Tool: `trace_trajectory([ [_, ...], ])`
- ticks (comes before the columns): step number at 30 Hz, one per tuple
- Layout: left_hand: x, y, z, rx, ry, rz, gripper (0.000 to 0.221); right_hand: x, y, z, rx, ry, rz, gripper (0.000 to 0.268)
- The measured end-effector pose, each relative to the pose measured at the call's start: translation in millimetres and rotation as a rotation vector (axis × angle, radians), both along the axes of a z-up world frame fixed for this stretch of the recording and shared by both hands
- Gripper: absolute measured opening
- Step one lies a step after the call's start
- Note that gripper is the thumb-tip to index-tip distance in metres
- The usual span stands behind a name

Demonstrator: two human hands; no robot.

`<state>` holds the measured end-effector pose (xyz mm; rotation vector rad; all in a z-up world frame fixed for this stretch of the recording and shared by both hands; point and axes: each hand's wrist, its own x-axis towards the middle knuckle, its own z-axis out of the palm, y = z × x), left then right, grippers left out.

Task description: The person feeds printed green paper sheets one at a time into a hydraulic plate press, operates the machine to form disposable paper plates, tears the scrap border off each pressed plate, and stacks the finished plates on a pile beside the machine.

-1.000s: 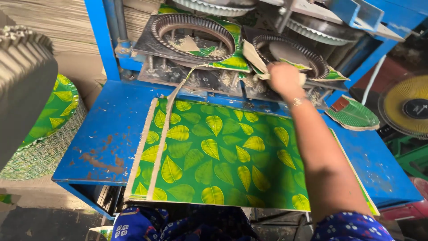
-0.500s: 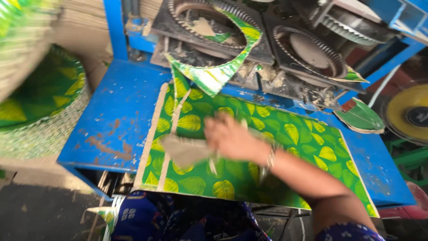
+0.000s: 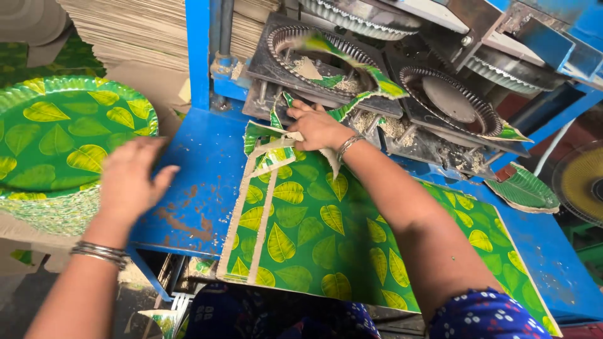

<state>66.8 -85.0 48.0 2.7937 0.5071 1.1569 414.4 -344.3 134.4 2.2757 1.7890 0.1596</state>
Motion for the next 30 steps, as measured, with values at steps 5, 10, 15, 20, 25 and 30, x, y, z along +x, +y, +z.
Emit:
trace_trajectory([
  [5,10,-31,4,-0.211,-0.055,-0.309,0.068,18,15,-13,0.040,0.069,-0.134,0.056],
  [10,-10,-56,1,-0.502,-0.029,-0.389,0.082,-57,25,-26,0.100,0.052,0.080,0.042],
  [15,-36,-81,-23,-0.468,-0.240,-0.519,0.143,-182,37,-49,0.370,0.498,0.729,0.027],
  [20,-66,-127,-21,-1.302,-0.755,-1.026,0.147,-248,64,-68,0.499,1.507,0.892,0.027],
  [25,-54,-136,-44,-1.303,-0.631,-0.950,0.117,-270,124,-71,0.766,1.649,0.650,0.027],
  [30,-58,-102,-36,-1.010,-0.510,-0.522,0.076,-276,149,-56,0.885,1.681,0.562,0.037],
])
